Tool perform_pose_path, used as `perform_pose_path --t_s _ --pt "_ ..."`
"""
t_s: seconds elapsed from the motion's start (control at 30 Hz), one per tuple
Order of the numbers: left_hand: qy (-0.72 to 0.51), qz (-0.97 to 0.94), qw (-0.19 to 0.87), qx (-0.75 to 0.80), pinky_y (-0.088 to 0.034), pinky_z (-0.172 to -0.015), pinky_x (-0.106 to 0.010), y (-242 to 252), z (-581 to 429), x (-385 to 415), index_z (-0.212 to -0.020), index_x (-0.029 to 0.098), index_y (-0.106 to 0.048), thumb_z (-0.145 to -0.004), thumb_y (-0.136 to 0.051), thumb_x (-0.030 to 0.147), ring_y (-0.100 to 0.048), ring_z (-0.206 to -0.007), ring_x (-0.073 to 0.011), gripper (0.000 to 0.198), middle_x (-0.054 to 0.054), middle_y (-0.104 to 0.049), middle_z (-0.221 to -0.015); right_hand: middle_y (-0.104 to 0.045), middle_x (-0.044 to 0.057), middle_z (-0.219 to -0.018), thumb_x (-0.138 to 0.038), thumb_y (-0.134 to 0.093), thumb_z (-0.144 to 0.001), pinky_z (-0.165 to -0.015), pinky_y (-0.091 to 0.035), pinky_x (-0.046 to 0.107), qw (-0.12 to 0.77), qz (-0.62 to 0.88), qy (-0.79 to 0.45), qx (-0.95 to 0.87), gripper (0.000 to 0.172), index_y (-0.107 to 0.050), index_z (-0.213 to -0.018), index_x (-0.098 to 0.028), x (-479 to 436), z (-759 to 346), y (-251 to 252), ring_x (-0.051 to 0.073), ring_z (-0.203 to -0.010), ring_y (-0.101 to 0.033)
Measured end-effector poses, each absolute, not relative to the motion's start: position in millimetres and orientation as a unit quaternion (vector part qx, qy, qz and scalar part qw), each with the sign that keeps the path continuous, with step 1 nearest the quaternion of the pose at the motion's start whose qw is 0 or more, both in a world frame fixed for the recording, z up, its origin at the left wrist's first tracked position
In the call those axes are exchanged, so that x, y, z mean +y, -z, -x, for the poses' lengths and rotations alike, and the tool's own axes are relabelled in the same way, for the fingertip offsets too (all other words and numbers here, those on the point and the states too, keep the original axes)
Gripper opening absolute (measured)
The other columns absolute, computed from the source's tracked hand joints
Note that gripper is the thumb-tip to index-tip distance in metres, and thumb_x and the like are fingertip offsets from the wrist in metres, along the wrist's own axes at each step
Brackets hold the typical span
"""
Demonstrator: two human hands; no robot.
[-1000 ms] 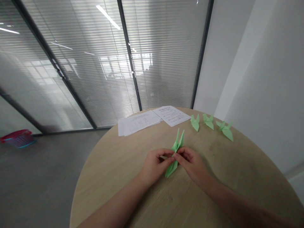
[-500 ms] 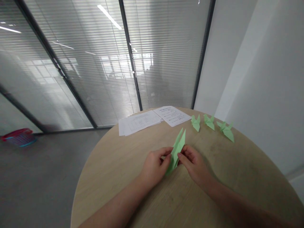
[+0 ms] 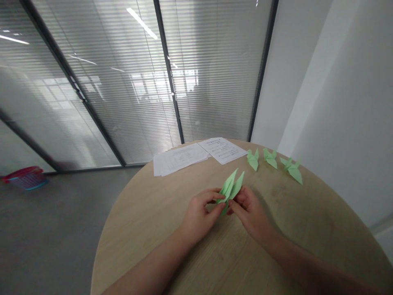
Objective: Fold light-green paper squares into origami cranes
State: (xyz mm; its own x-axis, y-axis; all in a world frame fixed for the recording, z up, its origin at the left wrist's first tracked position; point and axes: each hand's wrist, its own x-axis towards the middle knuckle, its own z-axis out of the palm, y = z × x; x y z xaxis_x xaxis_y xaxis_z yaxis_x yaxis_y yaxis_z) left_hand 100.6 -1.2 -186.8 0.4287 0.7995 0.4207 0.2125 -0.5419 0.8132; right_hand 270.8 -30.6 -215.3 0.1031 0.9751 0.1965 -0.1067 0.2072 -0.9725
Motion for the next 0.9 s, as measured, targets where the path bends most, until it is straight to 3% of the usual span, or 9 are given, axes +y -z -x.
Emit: perform_pose_path --t_s 0.27,0.43,0.53,0.73,0.9 --pt "-0.404 -0.777 0.324 0.359 -0.058 -0.087 -0.034 187.6 -100.2 -0.7 -0.105 0.02 -0.078 -0.09 -0.063 0.023 -0.074 -0.094 -0.0213 0.021 -0.008 -0.08 -0.105 -0.075 0.002 -0.084 -0.037 -0.077 -0.074 -0.066 -0.06 0.035 0.596 0.455 -0.482 -0.452 0.05 -0.051 -0.114 -0.023 -27.8 -271.9 217.3 0.023 -0.076 -0.072" --pt "-0.412 -0.762 0.341 0.366 -0.057 -0.088 -0.032 185.5 -101.9 -3.5 -0.11 0.018 -0.075 -0.091 -0.057 0.019 -0.074 -0.094 -0.0197 0.026 -0.008 -0.079 -0.104 -0.074 0.004 -0.083 -0.043 -0.075 -0.076 -0.066 -0.058 0.032 0.565 0.456 -0.496 -0.477 0.033 -0.063 -0.097 -0.02 -28.4 -272.2 214.7 0.021 -0.078 -0.069" --pt "-0.412 -0.742 0.364 0.382 -0.055 -0.079 -0.029 184.4 -103.2 -4.4 -0.106 0.017 -0.075 -0.091 -0.057 0.022 -0.074 -0.089 -0.0196 0.024 -0.008 -0.079 -0.097 -0.074 0.004 -0.086 -0.045 -0.076 -0.076 -0.069 -0.058 0.033 0.569 0.444 -0.501 -0.477 0.032 -0.066 -0.095 -0.02 -28.7 -271.3 215.7 0.021 -0.079 -0.069" --pt "-0.391 -0.667 0.49 0.403 -0.045 -0.061 -0.026 196.3 -103.0 7.5 -0.088 0.015 -0.077 -0.087 -0.068 0.041 -0.062 -0.065 -0.0151 0.027 -0.005 -0.073 -0.076 -0.076 0.005 -0.093 -0.047 -0.078 -0.076 -0.078 -0.059 0.038 0.569 0.426 -0.512 -0.483 0.035 -0.067 -0.097 -0.022 -28.0 -270.8 218.9 0.024 -0.085 -0.071" --pt "-0.401 -0.591 0.601 0.358 -0.045 -0.065 -0.025 198.1 -103.8 11.5 -0.075 0.015 -0.074 -0.075 -0.08 0.052 -0.061 -0.07 -0.0149 0.038 -0.005 -0.071 -0.08 -0.077 0.007 -0.101 -0.049 -0.077 -0.078 -0.09 -0.056 0.04 0.575 0.4 -0.501 -0.508 0.035 -0.068 -0.099 -0.022 -28.5 -270.6 213.1 0.026 -0.097 -0.071"
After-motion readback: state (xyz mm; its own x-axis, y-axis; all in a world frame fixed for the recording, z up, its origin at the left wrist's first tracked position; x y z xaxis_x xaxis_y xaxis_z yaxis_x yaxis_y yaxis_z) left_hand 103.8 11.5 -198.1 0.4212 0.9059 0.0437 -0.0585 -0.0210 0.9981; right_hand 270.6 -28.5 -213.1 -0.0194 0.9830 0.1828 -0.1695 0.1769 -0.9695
